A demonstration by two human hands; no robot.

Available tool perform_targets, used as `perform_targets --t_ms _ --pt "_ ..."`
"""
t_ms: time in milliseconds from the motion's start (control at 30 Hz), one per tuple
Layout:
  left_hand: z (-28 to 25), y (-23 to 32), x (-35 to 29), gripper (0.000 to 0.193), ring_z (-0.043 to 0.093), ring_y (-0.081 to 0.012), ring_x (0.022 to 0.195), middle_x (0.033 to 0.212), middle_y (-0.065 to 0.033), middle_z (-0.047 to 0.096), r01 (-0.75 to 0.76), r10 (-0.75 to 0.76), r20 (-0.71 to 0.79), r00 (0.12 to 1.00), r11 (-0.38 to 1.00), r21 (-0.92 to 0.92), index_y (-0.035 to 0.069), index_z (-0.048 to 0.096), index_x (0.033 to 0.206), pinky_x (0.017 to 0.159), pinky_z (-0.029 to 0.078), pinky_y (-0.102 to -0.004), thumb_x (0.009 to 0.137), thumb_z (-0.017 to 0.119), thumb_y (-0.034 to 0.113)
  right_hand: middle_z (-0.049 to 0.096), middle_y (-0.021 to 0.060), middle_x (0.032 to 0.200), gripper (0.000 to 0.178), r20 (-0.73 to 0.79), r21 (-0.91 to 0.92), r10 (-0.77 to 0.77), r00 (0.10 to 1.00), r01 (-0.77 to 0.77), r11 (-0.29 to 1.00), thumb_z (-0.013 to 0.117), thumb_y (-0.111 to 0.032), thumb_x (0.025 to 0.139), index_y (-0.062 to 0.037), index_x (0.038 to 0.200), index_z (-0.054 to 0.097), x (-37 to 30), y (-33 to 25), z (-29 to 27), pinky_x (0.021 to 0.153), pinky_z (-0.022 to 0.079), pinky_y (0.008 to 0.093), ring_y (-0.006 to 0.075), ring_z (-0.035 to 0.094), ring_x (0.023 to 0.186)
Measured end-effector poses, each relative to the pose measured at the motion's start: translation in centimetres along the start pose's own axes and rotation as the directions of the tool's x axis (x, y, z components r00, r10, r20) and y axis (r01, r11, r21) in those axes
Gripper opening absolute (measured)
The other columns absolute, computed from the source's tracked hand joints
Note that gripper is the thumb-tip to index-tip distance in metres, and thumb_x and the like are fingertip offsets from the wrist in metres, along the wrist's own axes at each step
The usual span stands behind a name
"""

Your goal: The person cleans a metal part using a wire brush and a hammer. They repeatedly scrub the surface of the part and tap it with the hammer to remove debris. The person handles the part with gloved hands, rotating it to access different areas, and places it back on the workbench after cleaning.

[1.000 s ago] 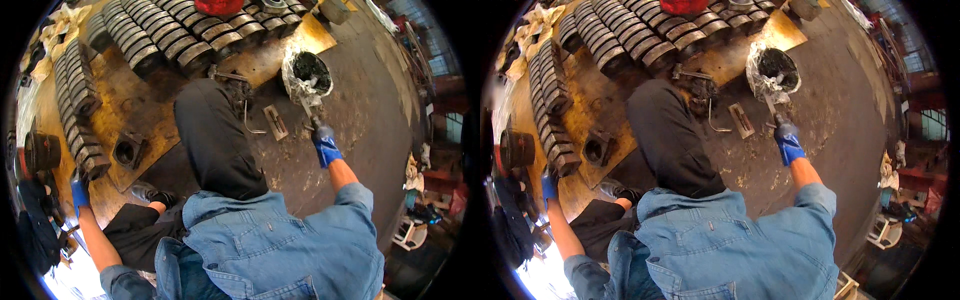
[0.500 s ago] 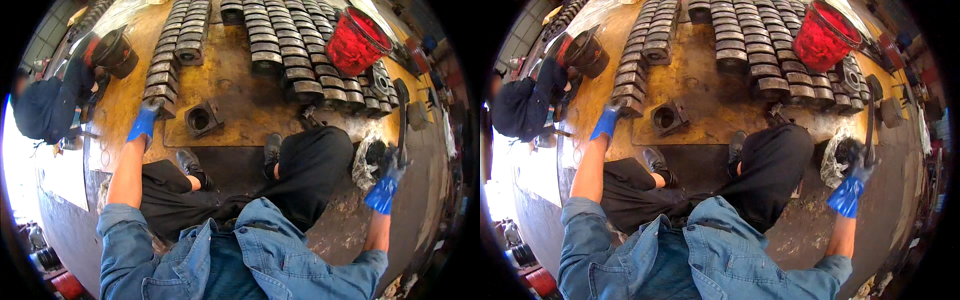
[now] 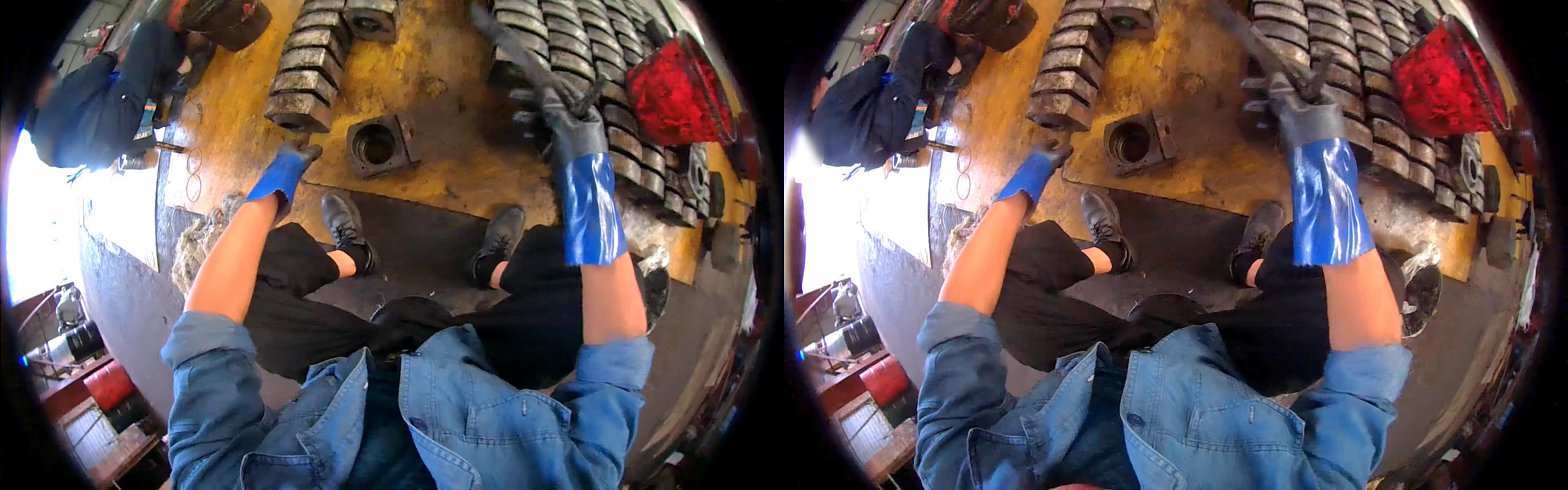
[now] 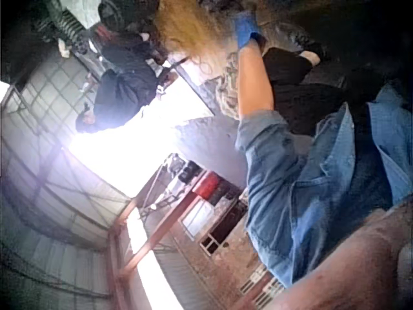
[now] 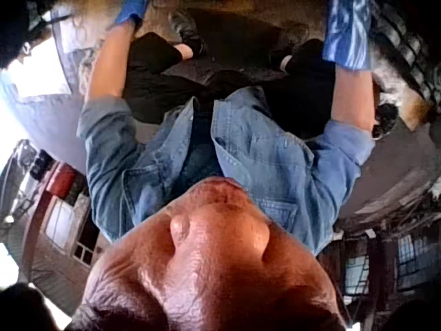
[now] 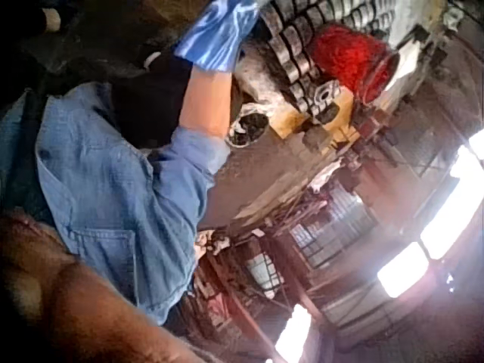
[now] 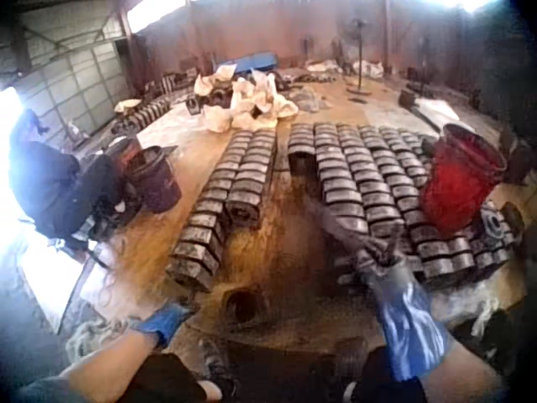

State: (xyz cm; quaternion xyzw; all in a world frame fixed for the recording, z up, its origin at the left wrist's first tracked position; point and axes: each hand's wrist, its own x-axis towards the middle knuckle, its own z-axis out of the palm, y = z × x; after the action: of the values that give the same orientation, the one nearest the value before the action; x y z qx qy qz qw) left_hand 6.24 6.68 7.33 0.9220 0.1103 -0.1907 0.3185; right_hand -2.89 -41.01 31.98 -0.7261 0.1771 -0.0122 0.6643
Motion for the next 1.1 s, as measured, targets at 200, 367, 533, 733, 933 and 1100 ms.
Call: perform_targets --t_ms 200,367,533,733,933,1100 --pt "3.3 -3.6 -1.5 0.034 0.051 -0.0155 0.060 0.075 -0.0034 0.060 0.451 -0.221 0.441 0.870 0.719 -0.528 0.007 0.062 0.106 0.054 0.041 -0.0274 0.086 0.060 0.034 0.066 0.0081 0.086 0.028 0.234 0.044 0.202 0.951 -0.218 0.975 0.052 -0.011 0.093 -0.0040 0.119 0.057 -0.6 6.9 4.0 0.060 0.048 0.0264 0.0139 0.061 0.071" --pt "9.0 1.1 -1.3 0.015 0.056 -0.0156 0.063 0.074 -0.0022 0.063 0.456 -0.231 0.488 0.842 0.789 -0.413 0.009 0.066 0.095 0.056 0.043 -0.0288 0.086 0.059 0.020 0.066 0.0169 0.104 0.039 0.302 -0.681 0.117 0.946 0.128 0.721 0.058 -0.006 0.080 -0.0086 0.119 0.060 -2.5 7.9 2.8 0.081 0.051 0.0366 0.0301 0.064 0.096" --pt "9.9 -2.1 1.0 0.009 0.059 -0.0149 0.066 0.072 -0.0044 0.064 -0.070 0.101 0.427 0.899 0.994 -0.088 0.007 0.068 0.083 0.058 0.047 -0.0304 0.077 0.064 0.002 0.063 0.0177 0.112 0.045 0.277 -0.770 0.260 0.925 0.051 0.636 0.058 -0.003 0.075 -0.0104 0.119 0.060 -2.2 7.0 3.5 0.092 0.046 0.0413 0.0350 0.058 0.106" --pt "12.5 -4.3 3.2 0.012 0.050 -0.0118 0.052 0.066 -0.0038 0.060 0.471 -0.259 0.426 0.867 0.703 -0.533 0.007 0.068 0.078 0.047 0.038 -0.0274 0.081 0.066 0.019 0.064 0.0204 0.107 0.043 0.311 -0.793 0.303 0.901 0.070 0.605 0.056 -0.005 0.076 -0.0099 0.119 0.059 -1.8 7.0 3.9 0.091 0.045 0.0428 0.0360 0.059 0.103" --pt "11.4 -7.4 4.4 0.016 0.057 -0.0148 0.060 0.070 -0.0050 0.062 0.389 -0.102 0.480 0.872 0.738 -0.551 0.007 0.067 0.083 0.053 0.045 -0.0285 0.082 0.063 0.022 0.065 0.0182 0.105 0.040 0.296 -0.849 0.416 0.860 0.038 0.527 0.056 -0.010 0.078 -0.0127 0.117 0.060 -1.8 5.8 5.2 0.090 0.045 0.0429 0.0345 0.061 0.101" --pt "9.4 -1.7 3.1 0.021 0.060 -0.0170 0.066 0.078 -0.0065 0.065 0.009 0.061 0.457 0.887 0.989 -0.149 0.006 0.067 0.093 0.059 0.048 -0.0310 0.083 0.060 0.023 0.065 0.0189 0.106 0.044 0.316 -0.769 0.339 0.886 0.029 0.639 0.058 -0.006 0.077 -0.0117 0.120 0.059 -3.0 11.2 3.1 0.088 0.047 0.0386 0.0327 0.062 0.100"
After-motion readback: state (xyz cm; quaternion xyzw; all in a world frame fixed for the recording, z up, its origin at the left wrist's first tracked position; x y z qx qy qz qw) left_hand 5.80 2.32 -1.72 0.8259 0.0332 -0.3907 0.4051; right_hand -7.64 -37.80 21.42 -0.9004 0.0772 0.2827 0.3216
